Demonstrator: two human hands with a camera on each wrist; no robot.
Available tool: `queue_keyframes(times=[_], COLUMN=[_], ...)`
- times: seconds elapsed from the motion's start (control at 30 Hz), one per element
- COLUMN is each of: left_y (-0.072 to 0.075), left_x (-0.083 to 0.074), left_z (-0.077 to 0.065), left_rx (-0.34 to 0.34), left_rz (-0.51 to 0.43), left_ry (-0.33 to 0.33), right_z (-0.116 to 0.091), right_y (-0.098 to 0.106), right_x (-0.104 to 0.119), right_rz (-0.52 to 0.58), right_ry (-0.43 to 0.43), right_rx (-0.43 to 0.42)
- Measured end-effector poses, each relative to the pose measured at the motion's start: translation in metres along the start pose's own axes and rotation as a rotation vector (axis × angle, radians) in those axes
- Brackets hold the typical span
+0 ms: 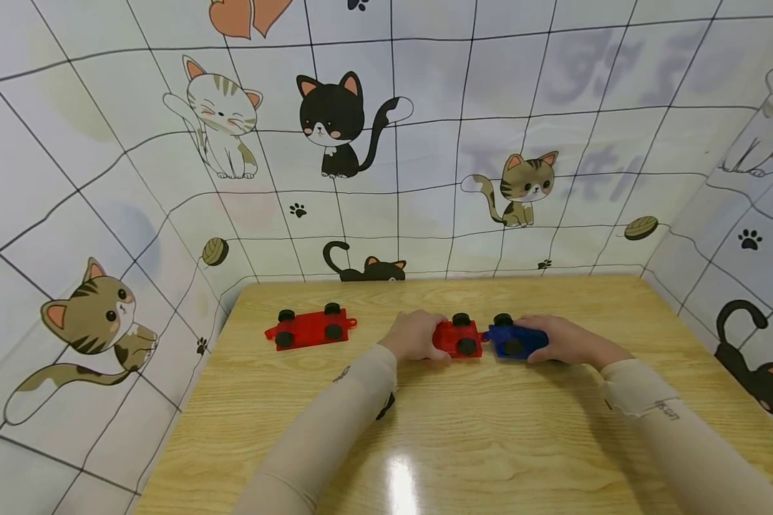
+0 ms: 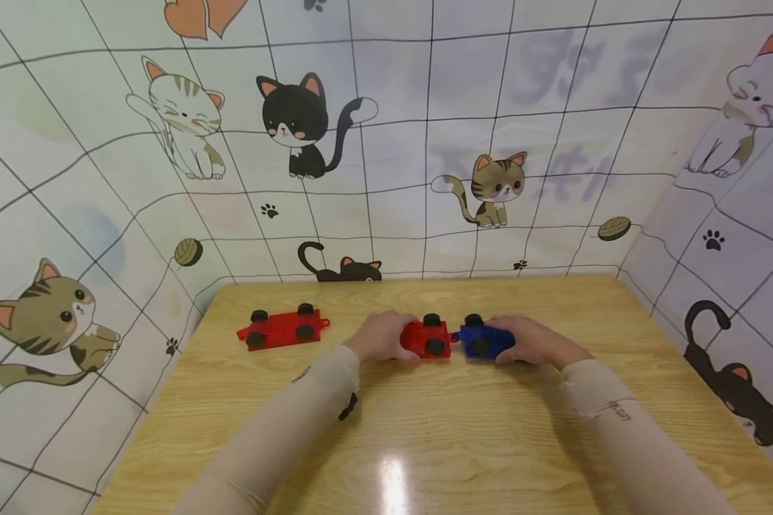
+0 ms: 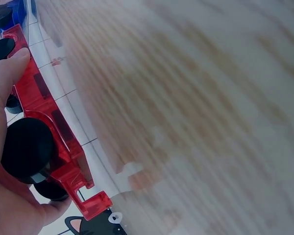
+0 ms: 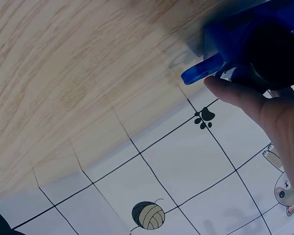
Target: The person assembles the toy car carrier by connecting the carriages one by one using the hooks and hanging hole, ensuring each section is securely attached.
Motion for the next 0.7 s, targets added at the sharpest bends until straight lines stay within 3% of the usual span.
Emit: queue_keyframes(times=[0.43, 0.7], left_y=[-0.0037, -0.0043], left_x=[0.0041, 0.0047], left_z=[-0.0072, -0.0042], left_rx=[0.007, 0.011], left_rz=[-0.029, -0.005], left_ry=[-0.027, -0.027], right_z=[-0.0027, -0.0062], right_y=[-0.0021, 0.0], right_x=[0.0054, 0.0027], right_rz=[0.023, 0.021], right_ry=[0.005, -0.022], right_rx=[0.002, -0.007])
Point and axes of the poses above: each hand's wrist, its own z-axis towards the middle knuckle, its own y-axis out of the back of the hand, x = y × z, the point moved 7 cm from there along z, towards the middle knuckle, and after that the axes turned 13 degrees about x, right-handed, at the moved point
